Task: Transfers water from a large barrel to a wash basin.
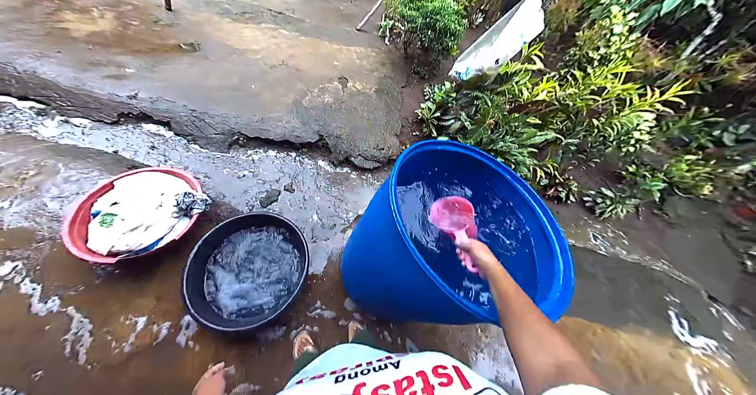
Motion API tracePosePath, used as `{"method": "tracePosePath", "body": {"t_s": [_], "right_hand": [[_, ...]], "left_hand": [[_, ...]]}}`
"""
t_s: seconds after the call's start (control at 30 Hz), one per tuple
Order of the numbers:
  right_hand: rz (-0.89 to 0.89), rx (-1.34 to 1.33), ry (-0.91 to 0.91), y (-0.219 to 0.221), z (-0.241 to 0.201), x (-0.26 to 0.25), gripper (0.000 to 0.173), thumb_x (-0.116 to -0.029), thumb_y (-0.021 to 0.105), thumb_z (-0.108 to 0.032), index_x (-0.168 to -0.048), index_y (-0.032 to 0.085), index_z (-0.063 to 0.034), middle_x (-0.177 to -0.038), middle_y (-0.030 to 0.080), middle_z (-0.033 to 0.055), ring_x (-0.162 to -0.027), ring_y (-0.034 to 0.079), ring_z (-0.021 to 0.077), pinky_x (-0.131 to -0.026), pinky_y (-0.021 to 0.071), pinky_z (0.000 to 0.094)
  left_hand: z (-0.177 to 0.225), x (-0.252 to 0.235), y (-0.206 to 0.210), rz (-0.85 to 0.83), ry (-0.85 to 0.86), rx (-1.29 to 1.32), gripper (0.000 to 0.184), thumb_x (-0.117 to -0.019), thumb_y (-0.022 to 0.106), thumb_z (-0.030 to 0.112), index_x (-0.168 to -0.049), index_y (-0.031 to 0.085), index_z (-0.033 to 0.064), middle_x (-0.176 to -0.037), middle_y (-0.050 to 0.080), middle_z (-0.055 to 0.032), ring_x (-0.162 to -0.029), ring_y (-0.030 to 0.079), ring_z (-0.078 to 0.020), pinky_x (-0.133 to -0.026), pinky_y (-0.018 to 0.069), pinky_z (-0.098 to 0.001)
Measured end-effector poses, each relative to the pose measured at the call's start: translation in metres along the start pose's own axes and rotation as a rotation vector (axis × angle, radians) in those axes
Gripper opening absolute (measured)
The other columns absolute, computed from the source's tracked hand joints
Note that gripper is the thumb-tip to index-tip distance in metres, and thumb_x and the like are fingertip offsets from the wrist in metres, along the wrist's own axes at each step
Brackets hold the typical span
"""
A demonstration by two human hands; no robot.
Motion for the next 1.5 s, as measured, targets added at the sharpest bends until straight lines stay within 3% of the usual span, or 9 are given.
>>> {"method": "tracePosePath", "body": {"t_s": [0.17, 0.33, 0.63, 0.9, 0.97, 1.03, 1.1, 1.17, 1.5], "right_hand": [[-0.132, -0.680, -0.026, 0.000, -0.012, 0.029, 0.025, -0.1113, 0.036, -0.022, -0.113, 0.057, -0.0087, -0.067, 0.052, -0.0054, -0.046, 0.045, 0.0001, -0.041, 0.0394, 0.0136], [-0.214, -0.690, -0.144, -0.007, -0.052, 0.069, 0.027, -0.1115, 0.032, -0.018, -0.119, 0.056, -0.0072, -0.069, 0.053, -0.0042, -0.047, 0.047, -0.0006, -0.041, 0.0404, 0.0123], [-0.410, -0.315, -0.408, 0.010, -0.151, 0.143, 0.027, -0.1087, 0.037, -0.017, -0.125, 0.057, -0.0095, -0.070, 0.053, -0.0058, -0.047, 0.047, -0.0009, -0.044, 0.0424, 0.0124], [-0.430, 0.189, -0.449, 0.111, -0.190, 0.160, 0.015, -0.1076, 0.050, -0.015, -0.119, 0.055, -0.0070, -0.072, 0.056, -0.0002, -0.048, 0.050, 0.0044, -0.045, 0.0472, 0.0190], [-0.387, 0.442, -0.513, 0.146, -0.186, 0.149, 0.028, -0.1068, 0.055, -0.020, -0.129, 0.054, -0.0037, -0.077, 0.060, 0.0048, -0.052, 0.054, 0.0100, -0.050, 0.0508, 0.0265], [-0.340, 0.696, -0.604, 0.182, -0.178, 0.137, 0.034, -0.1065, 0.056, -0.024, -0.132, 0.054, -0.0013, -0.084, 0.064, 0.0145, -0.060, 0.060, 0.0234, -0.059, 0.0543, 0.0435], [-0.293, 0.894, -0.672, 0.215, -0.174, 0.132, 0.037, -0.1055, 0.057, -0.025, -0.132, 0.055, 0.0012, -0.097, 0.067, 0.0259, -0.080, 0.068, 0.0412, -0.074, 0.0544, 0.0633], [-0.252, 1.062, -0.675, 0.243, -0.173, 0.132, 0.037, -0.1049, 0.056, -0.025, -0.133, 0.055, 0.0005, -0.108, 0.067, 0.0308, -0.101, 0.067, 0.0509, -0.083, 0.0490, 0.0723], [-0.174, 1.353, -1.031, 0.318, -0.157, 0.151, 0.035, -0.1047, 0.043, -0.008, -0.137, 0.054, -0.0028, -0.110, 0.067, 0.0277, -0.093, 0.070, 0.0478, -0.070, 0.0545, 0.0626]], "left_hand": [[-0.009, 0.017, 0.001, 0.044, -0.038, 0.005, 0.036, -0.1087, 0.047, 0.014, -0.140, 0.057, -0.0026, -0.134, 0.060, -0.0286, -0.119, 0.060, -0.0391, -0.098, 0.0484, -0.0570], [-0.012, 0.022, -0.003, 0.060, -0.069, 0.031, 0.037, -0.1076, 0.049, 0.011, -0.141, 0.055, -0.0025, -0.136, 0.058, -0.0278, -0.120, 0.060, -0.0386, -0.097, 0.0494, -0.0565], [-0.007, 0.023, 0.000, 0.068, -0.108, 0.171, 0.038, -0.1094, 0.047, 0.016, -0.144, 0.054, -0.0001, -0.144, 0.054, -0.0280, -0.130, 0.056, -0.0420, -0.104, 0.0461, -0.0597], [-0.022, 0.038, 0.007, 0.064, -0.169, 0.228, 0.039, -0.1099, 0.045, 0.015, -0.145, 0.052, 0.0012, -0.145, 0.053, -0.0271, -0.129, 0.055, -0.0402, -0.103, 0.0463, -0.0573], [-0.028, 0.042, 0.006, 0.061, -0.185, 0.240, 0.040, -0.1102, 0.044, 0.016, -0.147, 0.050, 0.0017, -0.146, 0.052, -0.0267, -0.130, 0.054, -0.0400, -0.103, 0.0456, -0.0576], [-0.034, 0.047, 0.005, 0.060, -0.204, 0.247, 0.040, -0.1097, 0.044, 0.015, -0.147, 0.050, 0.0021, -0.147, 0.051, -0.0262, -0.132, 0.053, -0.0401, -0.105, 0.0451, -0.0584], [-0.036, 0.052, 0.004, 0.065, -0.214, 0.253, 0.040, -0.1093, 0.044, 0.013, -0.147, 0.050, 0.0018, -0.146, 0.052, -0.0261, -0.132, 0.053, -0.0398, -0.105, 0.0454, -0.0577], [-0.036, 0.056, 0.004, 0.075, -0.231, 0.261, 0.040, -0.1083, 0.045, 0.011, -0.146, 0.050, 0.0016, -0.146, 0.052, -0.0255, -0.132, 0.053, -0.0394, -0.105, 0.0458, -0.0572], [-0.023, 0.052, 0.004, 0.080, -0.246, 0.241, 0.039, -0.1075, 0.046, 0.011, -0.145, 0.052, 0.0038, -0.143, 0.055, -0.0233, -0.128, 0.056, -0.0363, -0.102, 0.0481, -0.0544]]}}
Point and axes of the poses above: each hand's wrist, its own x-axis away from the middle knuckle, its own y-axis out of the palm, z = x × y, the point moved 3 cm from there along -x, towards the middle knuckle
